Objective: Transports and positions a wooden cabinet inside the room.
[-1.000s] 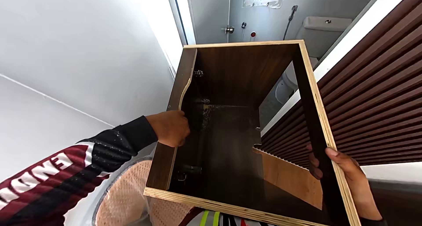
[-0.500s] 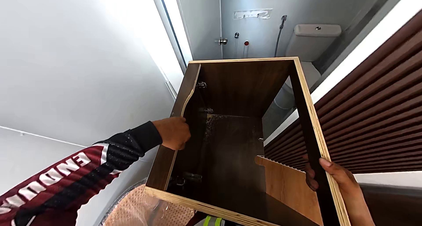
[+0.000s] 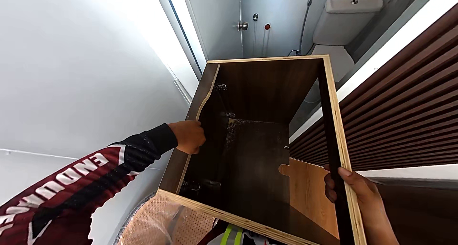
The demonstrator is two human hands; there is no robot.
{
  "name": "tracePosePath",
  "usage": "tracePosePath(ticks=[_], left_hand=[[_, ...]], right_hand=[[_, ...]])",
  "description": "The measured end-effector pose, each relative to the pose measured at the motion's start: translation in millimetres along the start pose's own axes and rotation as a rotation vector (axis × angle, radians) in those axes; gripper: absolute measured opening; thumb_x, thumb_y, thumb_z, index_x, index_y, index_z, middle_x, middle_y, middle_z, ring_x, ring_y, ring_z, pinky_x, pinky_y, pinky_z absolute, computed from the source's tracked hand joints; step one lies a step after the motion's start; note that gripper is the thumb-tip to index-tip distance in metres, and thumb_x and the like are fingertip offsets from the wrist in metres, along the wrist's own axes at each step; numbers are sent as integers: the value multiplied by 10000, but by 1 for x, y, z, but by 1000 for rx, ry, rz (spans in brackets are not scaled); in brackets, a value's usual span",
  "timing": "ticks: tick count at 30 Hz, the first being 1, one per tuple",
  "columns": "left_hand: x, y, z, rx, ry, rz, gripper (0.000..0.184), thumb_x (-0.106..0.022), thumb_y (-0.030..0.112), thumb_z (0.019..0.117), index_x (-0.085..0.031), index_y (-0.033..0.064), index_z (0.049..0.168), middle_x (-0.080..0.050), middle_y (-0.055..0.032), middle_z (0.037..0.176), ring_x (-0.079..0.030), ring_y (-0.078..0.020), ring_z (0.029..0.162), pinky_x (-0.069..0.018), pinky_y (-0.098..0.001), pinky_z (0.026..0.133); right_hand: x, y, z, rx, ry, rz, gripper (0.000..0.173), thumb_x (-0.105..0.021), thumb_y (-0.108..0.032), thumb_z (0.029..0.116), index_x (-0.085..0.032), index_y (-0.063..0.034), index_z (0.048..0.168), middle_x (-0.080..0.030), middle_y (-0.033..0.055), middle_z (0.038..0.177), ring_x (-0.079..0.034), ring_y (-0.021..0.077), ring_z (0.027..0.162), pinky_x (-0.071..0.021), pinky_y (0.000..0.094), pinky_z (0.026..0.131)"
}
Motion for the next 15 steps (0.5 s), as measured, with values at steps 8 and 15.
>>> tracePosePath(ticks=[8, 15], left_hand=[[19, -44, 18, -25, -12, 71, 335, -630, 344, 957, -693, 129, 707, -687, -37, 764, -678, -243, 864, -499, -465, 911], [36, -107, 50, -77, -15, 134, 341, -603, 357, 973, -697, 130, 737, -692, -40, 786, -679, -248, 878, -494, -480, 938]], right_hand=[[-12, 1, 19, 13, 74, 52, 438, -532, -410, 988, -643, -17, 1144, -602, 12, 645, -569, 111, 466, -524, 261, 424], [-29, -1, 67, 55, 161, 21, 443, -546, -435, 977, -669, -27, 1095, -607, 16, 649, -559, 114, 468, -510, 266, 421]])
Point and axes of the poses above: each hand's wrist, its own z-axis towards the middle knuckle, its own x-axis out of the back of the hand, y = z × x, the point moved 5 cm from there along z, towards the middle knuckle
